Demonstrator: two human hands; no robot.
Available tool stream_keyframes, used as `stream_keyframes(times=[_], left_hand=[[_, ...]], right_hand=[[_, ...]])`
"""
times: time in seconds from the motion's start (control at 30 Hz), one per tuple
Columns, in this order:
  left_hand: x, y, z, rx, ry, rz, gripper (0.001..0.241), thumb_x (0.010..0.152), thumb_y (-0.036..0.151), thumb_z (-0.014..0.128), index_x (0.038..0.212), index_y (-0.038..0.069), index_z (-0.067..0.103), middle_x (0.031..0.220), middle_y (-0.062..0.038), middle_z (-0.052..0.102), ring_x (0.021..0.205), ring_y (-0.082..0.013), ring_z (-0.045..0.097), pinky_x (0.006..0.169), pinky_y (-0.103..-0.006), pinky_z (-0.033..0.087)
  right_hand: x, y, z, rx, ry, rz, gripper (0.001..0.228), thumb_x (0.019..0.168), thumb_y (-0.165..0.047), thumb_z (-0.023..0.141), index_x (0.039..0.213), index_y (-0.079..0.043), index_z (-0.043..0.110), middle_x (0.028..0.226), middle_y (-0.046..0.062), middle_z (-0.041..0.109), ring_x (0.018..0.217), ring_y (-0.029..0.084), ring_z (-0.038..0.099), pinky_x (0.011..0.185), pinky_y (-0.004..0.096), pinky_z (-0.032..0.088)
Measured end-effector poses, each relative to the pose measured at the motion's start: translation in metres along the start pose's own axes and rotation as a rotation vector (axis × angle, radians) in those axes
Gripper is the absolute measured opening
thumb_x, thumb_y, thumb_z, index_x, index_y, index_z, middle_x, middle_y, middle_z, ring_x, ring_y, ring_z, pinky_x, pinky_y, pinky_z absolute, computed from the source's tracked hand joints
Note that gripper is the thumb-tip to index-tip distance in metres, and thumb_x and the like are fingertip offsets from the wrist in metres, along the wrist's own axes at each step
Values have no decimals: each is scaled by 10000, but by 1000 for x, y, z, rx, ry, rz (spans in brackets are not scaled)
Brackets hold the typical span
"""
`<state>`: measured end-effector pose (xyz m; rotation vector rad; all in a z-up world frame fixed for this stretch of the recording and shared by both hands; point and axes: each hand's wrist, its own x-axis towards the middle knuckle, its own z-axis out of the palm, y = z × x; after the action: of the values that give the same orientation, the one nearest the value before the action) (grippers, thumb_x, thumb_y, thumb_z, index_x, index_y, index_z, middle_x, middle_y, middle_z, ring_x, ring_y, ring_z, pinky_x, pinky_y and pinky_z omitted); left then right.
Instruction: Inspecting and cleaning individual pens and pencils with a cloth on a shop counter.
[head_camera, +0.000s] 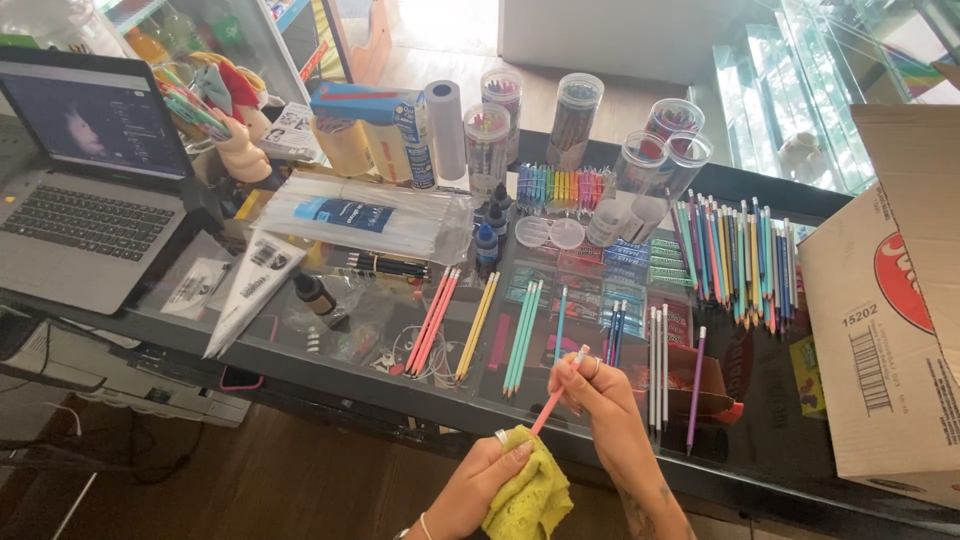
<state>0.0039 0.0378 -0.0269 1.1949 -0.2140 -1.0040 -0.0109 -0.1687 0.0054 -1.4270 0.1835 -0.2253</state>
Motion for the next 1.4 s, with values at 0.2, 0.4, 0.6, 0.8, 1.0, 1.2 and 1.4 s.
stream_keyframes(times=[0.2, 0.4, 0.6, 0.8, 1.0, 1.2, 1.4], left_hand=[[-10, 9, -4, 5, 40, 2, 410, 1098, 368, 600, 823, 65, 632, 749, -32, 648, 702, -138, 646, 677, -277, 515], [-37, 12, -5, -47, 351, -238, 286, 1043, 348, 666, 1052, 71, 738, 957, -60, 634, 931, -148, 648, 893, -300, 479], [-32, -44, -58, -484, 343, -158, 501, 1013, 368, 626, 1008, -120, 733, 889, -262, 752, 777, -363, 737, 722, -409, 583], [-48, -17, -52, -463, 404, -190, 531, 1012, 409, 618, 1035, -104, 752, 915, -249, 767, 818, -364, 752, 766, -428, 596], [-54, -35, -53, -579, 423, -209, 520, 1045, 364, 584, 1116, -130, 733, 969, -281, 741, 871, -404, 739, 819, -455, 590], [-47, -76, -77, -392, 604, -271, 498, 1047, 379, 599, 1270, -35, 763, 1193, -209, 709, 1095, -324, 711, 971, -420, 538], [-51, -41, -53, -670, 522, -204, 511, 1046, 337, 595, 1178, -135, 738, 1015, -303, 742, 921, -440, 728, 847, -494, 574]], right_hand=[[17, -9, 8, 43, -32, -11, 388, 1115, -228, 585, 808, -25, 706, 784, 34, 551, 637, 142, 421, 636, 278, 372], [69, -2, -30, 94, 234, -19, 336, 1154, -265, 577, 903, -66, 678, 812, 40, 630, 642, 111, 492, 601, 240, 444], [126, -10, -6, -207, 65, 45, 346, 1176, -283, 538, 932, -61, 643, 697, 2, 555, 538, 97, 469, 482, 197, 387], [193, 57, 58, -403, -165, 334, 149, 1123, -198, 583, 1083, -101, 478, 657, 53, 556, 460, 141, 409, 411, 293, 349], [207, 52, 95, -562, -232, 469, 278, 1098, -221, 622, 1195, -75, 406, 785, 138, 670, 480, 174, 409, 427, 346, 346], [223, 68, 95, -646, -250, 476, 613, 1077, -226, 664, 1515, 11, 307, 790, 130, 679, 488, 209, 500, 431, 380, 441], [203, 45, 92, -584, -265, 471, 748, 1073, -257, 647, 1627, 2, 216, 865, 140, 754, 490, 205, 532, 492, 371, 484]])
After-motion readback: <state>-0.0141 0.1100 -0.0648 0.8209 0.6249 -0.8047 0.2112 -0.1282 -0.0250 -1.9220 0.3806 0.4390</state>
